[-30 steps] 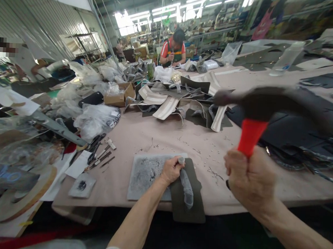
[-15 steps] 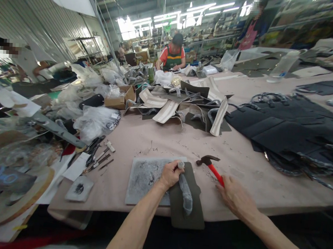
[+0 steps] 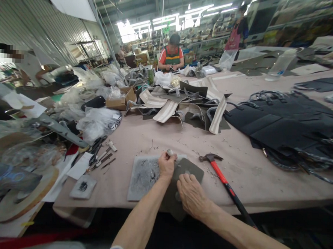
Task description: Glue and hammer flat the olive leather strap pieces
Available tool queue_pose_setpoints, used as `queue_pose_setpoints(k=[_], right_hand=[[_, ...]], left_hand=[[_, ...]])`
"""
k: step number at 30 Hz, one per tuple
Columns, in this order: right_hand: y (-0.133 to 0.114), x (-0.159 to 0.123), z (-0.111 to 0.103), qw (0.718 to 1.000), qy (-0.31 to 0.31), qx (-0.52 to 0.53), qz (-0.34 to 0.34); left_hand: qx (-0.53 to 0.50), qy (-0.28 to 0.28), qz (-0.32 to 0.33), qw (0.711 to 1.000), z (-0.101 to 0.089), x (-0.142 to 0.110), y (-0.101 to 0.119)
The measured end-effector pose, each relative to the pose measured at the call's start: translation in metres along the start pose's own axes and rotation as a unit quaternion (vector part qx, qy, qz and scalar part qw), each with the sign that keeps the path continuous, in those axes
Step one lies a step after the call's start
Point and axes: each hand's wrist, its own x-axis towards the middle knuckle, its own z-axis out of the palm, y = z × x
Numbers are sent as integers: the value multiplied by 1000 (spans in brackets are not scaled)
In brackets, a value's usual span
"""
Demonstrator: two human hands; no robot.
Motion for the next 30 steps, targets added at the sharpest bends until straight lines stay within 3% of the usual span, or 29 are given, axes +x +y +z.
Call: queue_pose_setpoints(k=[2, 5, 8, 12, 17, 22, 26, 30], right_hand=[[5, 6, -15, 998, -3, -11, 60], [21, 12, -34, 983, -21, 32, 182], [33, 15, -34, 957, -43, 114, 264], [32, 16, -9, 926, -54, 208, 310], [22, 14, 21, 902, -15, 285, 325], [11, -3, 32, 916, -8, 284, 284], [3, -19, 31, 935, -31, 243, 257], [0, -22, 26, 937, -47, 229, 261]], left_hand=[[-65, 31, 13, 997, -3, 6, 21], [-107, 18, 92, 990, -13, 7, 56], [-83, -19, 120, 989, -19, -2, 69], [-45, -95, 76, 992, -11, -13, 41], [-31, -159, 38, 986, 1, -15, 5], [-1, -210, 34, 977, 1, -12, -10], [-4, -228, 25, 973, 0, -12, -12], [23, -250, 27, 968, -1, -12, -9]])
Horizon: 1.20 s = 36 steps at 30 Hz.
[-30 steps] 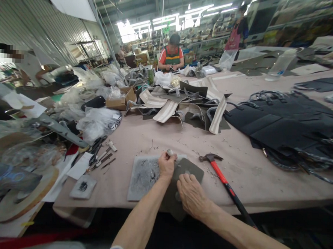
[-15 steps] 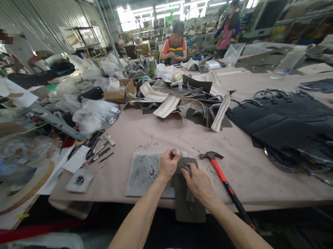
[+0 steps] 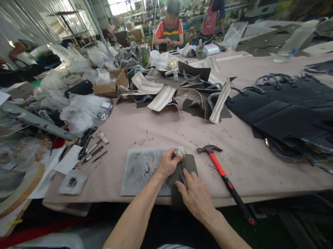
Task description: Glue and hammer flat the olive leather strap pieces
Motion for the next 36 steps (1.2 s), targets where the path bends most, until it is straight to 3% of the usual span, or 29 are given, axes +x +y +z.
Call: queue_pose_setpoints(k=[11, 17, 19, 21, 23, 25, 27, 30, 33, 36], right_hand=[[0, 2, 1, 1000, 20, -17, 2], [1, 1, -5, 999, 14, 39, 3], [12, 2, -11, 995, 33, 92, -6], [31, 2, -20, 989, 95, 116, -4], [58, 2, -29, 983, 170, 68, 32], [87, 1, -36, 975, 196, -25, 99], [112, 0, -40, 973, 148, -70, 163], [131, 1, -45, 969, 46, 73, 232], [128, 9, -52, 933, -20, 253, 253], [108, 16, -67, 910, -61, 338, 232]], left_hand=[[72, -12, 1, 997, 0, -3, 5], [89, 2, 16, 996, 5, -5, 4], [102, 17, 25, 994, 10, -6, 4], [120, 40, 32, 991, 15, -7, 3], [136, 66, 35, 988, 19, -8, 3], [143, 82, 35, 986, 21, -8, 3], [141, 77, 39, 986, 21, -10, 3], [134, 56, 54, 988, 18, -14, 4], [135, 41, 66, 988, 15, -17, 4], [138, 7, 75, 987, 12, -18, 4]])
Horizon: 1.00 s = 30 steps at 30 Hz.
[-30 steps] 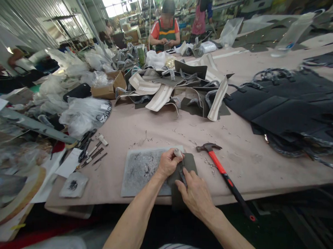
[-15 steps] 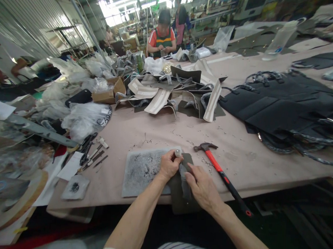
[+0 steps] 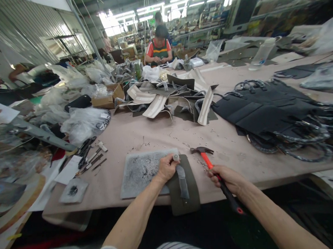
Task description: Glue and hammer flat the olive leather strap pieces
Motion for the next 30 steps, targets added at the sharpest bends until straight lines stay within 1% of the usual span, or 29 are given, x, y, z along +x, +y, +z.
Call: queue_pose_setpoints(k=[2, 3, 4, 6, 7, 8, 9, 10, 11, 12, 14, 15, 16, 17, 19, 20, 21, 22, 23, 24, 26, 28, 30], right_hand=[[-21, -11, 1, 999, -15, 39, -8], [-32, -18, 0, 998, -6, 51, -21], [-43, -26, -2, 997, 14, 52, -47], [-62, -42, -9, 986, 86, 4, -141], [-68, -49, -12, 970, 132, -43, -199], [-71, -54, -14, 946, 176, -99, -252], [-72, -57, -14, 920, 209, -157, -291], [-69, -59, -14, 898, 227, -212, -312], [-65, -60, -12, 884, 225, -262, -315], [-61, -59, -10, 878, 204, -307, -306], [-56, -58, -9, 876, 148, -365, -277], [-57, -59, -11, 876, 135, -373, -274], [-62, -61, -14, 875, 143, -365, -284], [-69, -64, -18, 872, 175, -343, -304], [-85, -72, -25, 854, 290, -265, -340], [-90, -74, -26, 845, 345, -224, -343], [-93, -75, -25, 840, 380, -194, -337], [-92, -75, -22, 842, 388, -179, -329], [-88, -73, -18, 850, 376, -177, -324], [-81, -70, -13, 863, 342, -192, -318], [-64, -62, -6, 887, 237, -264, -295], [-49, -55, -4, 890, 151, -351, -248], [-38, -50, -7, 880, 106, -413, -208]], left_hand=[[-3, -21, 2, 1000, -1, 1, -1], [-3, -28, 0, 1000, -2, 1, -2], [0, -32, -3, 999, -2, 2, -3], [11, -35, -8, 999, -2, 2, -4], [18, -34, -8, 999, -1, 3, -4], [24, -30, -7, 999, -1, 3, -4], [28, -26, -4, 999, 0, 3, -4], [29, -23, 0, 999, 1, 2, -3], [29, -20, 3, 999, 1, 2, -3], [29, -18, 6, 999, 2, 1, -2], [32, -17, 6, 999, 2, 0, -1], [34, -16, 7, 999, 2, 0, -1], [36, -16, 10, 999, 2, 0, -1], [37, -16, 13, 999, 2, 0, -2], [35, -17, 19, 999, 1, 1, -3], [33, -16, 19, 999, 1, 1, -4], [32, -16, 18, 999, 2, 1, -4], [30, -15, 15, 999, 2, 1, -5], [28, -12, 11, 999, 2, 1, -5], [27, -12, 6, 1000, 2, 1, -4], [26, -13, 2, 1000, 2, 0, -3], [24, -16, 8, 1000, 2, -1, -2], [25, -17, 16, 999, 2, 0, -2]])
